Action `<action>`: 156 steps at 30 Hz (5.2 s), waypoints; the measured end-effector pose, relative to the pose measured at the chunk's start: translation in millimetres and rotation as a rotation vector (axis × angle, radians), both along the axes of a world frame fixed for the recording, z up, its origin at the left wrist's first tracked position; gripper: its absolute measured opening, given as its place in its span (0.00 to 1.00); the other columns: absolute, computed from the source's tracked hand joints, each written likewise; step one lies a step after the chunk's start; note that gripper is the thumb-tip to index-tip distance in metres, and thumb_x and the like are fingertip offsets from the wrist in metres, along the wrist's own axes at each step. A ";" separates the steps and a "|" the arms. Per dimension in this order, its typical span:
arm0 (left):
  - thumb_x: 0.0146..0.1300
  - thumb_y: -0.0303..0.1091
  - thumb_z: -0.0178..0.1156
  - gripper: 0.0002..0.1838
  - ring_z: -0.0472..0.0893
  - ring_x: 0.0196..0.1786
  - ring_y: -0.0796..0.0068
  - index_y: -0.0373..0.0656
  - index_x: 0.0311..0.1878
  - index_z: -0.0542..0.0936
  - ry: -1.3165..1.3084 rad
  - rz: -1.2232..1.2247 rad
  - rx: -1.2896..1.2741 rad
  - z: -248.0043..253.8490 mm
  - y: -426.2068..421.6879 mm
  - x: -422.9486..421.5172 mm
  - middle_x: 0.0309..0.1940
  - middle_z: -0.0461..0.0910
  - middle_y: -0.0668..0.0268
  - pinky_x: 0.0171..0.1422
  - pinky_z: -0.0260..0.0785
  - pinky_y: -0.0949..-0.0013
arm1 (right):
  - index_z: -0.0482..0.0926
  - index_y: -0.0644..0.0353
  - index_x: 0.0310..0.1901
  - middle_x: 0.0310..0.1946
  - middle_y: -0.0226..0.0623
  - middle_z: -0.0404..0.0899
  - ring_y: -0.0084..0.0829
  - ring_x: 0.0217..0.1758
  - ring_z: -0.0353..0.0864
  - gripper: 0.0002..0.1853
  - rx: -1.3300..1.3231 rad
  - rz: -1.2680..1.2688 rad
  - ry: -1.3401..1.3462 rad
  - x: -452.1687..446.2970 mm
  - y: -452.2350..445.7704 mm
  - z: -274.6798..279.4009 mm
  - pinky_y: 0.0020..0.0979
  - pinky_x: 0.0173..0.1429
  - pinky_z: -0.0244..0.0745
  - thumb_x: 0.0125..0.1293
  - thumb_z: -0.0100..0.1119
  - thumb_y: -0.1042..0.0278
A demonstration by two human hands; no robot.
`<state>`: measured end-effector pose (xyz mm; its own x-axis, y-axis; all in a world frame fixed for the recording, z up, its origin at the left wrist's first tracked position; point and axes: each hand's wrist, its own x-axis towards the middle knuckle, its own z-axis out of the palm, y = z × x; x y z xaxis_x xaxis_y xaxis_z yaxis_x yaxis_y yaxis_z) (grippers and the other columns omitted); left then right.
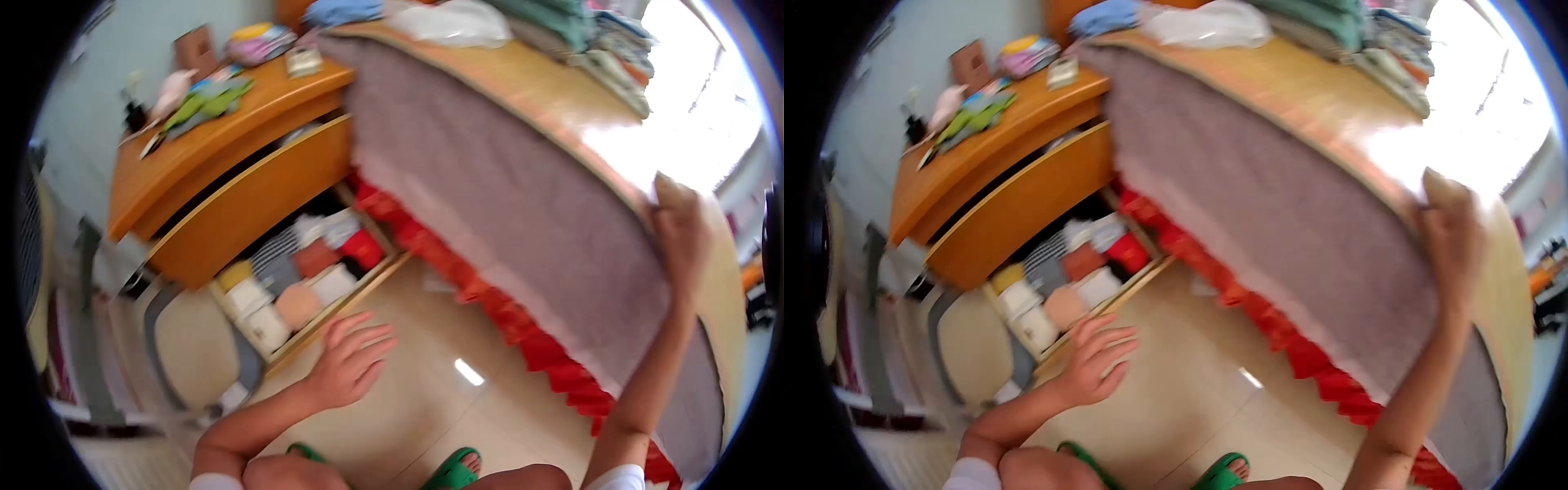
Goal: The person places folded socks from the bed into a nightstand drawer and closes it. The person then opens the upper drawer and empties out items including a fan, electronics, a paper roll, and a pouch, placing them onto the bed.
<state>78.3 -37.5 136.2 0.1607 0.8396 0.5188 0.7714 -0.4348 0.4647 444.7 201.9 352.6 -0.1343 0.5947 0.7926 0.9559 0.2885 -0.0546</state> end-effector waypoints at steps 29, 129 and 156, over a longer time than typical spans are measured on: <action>0.69 0.23 0.56 0.20 0.80 0.54 0.70 0.32 0.62 0.65 -1.324 0.769 0.182 -102.1 -15.8 -183.6 0.55 0.75 0.57 0.60 0.77 0.68 | 0.76 0.68 0.53 0.40 0.34 0.81 0.24 0.41 0.81 0.15 -1.956 1.072 0.695 -288.7 -127.5 -306.5 0.28 0.47 0.77 0.73 0.54 0.66; 0.68 0.28 0.47 0.23 0.75 0.64 0.50 0.23 0.63 0.65 -2.375 0.713 -0.523 -97.8 -110.9 -104.1 0.61 0.72 0.42 0.72 0.69 0.57 | 0.75 0.74 0.42 0.34 0.46 0.83 0.37 0.32 0.88 0.18 -1.751 0.477 0.996 -326.2 -73.5 -320.0 0.33 0.36 0.86 0.68 0.53 0.61; 0.78 0.51 0.40 0.39 0.57 0.76 0.46 0.22 0.72 0.44 -2.617 0.301 0.007 -46.4 -76.5 -161.6 0.72 0.52 0.39 0.80 0.55 0.53 | 0.69 0.77 0.52 0.34 0.48 0.84 0.33 0.36 0.88 0.33 -1.446 0.696 0.742 -405.2 -42.8 -306.3 0.31 0.40 0.82 0.59 0.66 0.53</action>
<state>-83.3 -114.1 89.8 -0.4411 0.7163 -0.5406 -0.8721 -0.4843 0.0699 39.4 159.1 46.3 -0.5338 0.8041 -0.2615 0.3466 -0.0739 -0.9351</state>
